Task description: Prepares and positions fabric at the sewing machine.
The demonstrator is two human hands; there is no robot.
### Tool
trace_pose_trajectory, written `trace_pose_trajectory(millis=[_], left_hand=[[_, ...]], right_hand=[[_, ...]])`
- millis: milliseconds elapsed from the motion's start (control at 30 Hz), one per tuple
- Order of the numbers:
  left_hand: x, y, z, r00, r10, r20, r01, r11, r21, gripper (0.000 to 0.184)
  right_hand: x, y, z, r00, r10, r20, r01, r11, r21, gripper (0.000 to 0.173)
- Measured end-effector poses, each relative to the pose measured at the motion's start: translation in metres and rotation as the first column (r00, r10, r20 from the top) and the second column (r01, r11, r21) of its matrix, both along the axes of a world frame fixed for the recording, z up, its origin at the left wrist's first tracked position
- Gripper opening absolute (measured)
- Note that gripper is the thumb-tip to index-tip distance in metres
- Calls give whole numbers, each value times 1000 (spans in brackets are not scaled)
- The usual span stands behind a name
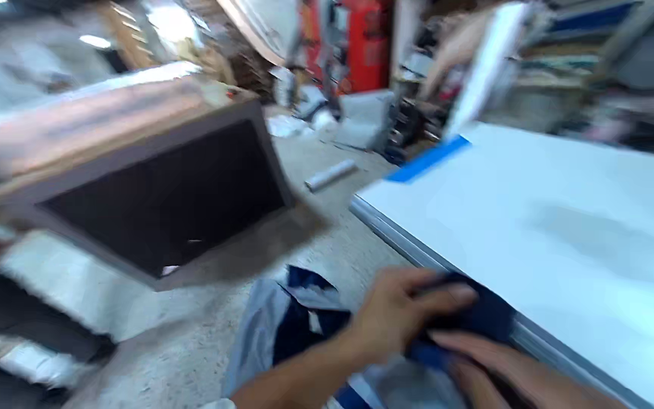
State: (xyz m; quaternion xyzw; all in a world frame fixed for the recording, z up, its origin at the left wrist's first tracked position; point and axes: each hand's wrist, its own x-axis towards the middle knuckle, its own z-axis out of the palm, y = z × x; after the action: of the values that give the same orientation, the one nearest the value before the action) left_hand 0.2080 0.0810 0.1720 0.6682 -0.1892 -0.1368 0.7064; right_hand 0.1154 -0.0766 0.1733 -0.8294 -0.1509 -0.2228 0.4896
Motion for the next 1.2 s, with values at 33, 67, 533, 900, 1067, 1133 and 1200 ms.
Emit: trace_pose_trajectory(millis=[33,67,533,900,1067,1133,1200], left_hand=[[-2,-2,-4,989,-80,-124,74,996,-54,23],[-3,-4,-8,980,-111,-165,100,992,-70,23],[3,-20,-25,967,-244,78,246,969,-19,32],[13,-35,-29,843,-318,434,284,948,144,18],[12,-44,-35,817,-232,528,136,967,215,20],[11,-47,-36,790,-203,579,85,971,225,21],[11,-49,-34,764,-188,617,42,969,244,22]], right_hand=[[0,0,-6,998,-61,9,61,997,50,13],[3,-3,-12,989,-146,18,143,985,95,11],[10,-43,-14,948,-317,-20,316,936,154,11],[17,-56,-23,935,-353,-47,353,903,243,9],[21,-65,-19,910,-414,11,412,908,77,26],[22,-69,-15,941,-339,8,338,940,44,23],[23,-71,-14,966,-259,-14,259,962,81,14]])
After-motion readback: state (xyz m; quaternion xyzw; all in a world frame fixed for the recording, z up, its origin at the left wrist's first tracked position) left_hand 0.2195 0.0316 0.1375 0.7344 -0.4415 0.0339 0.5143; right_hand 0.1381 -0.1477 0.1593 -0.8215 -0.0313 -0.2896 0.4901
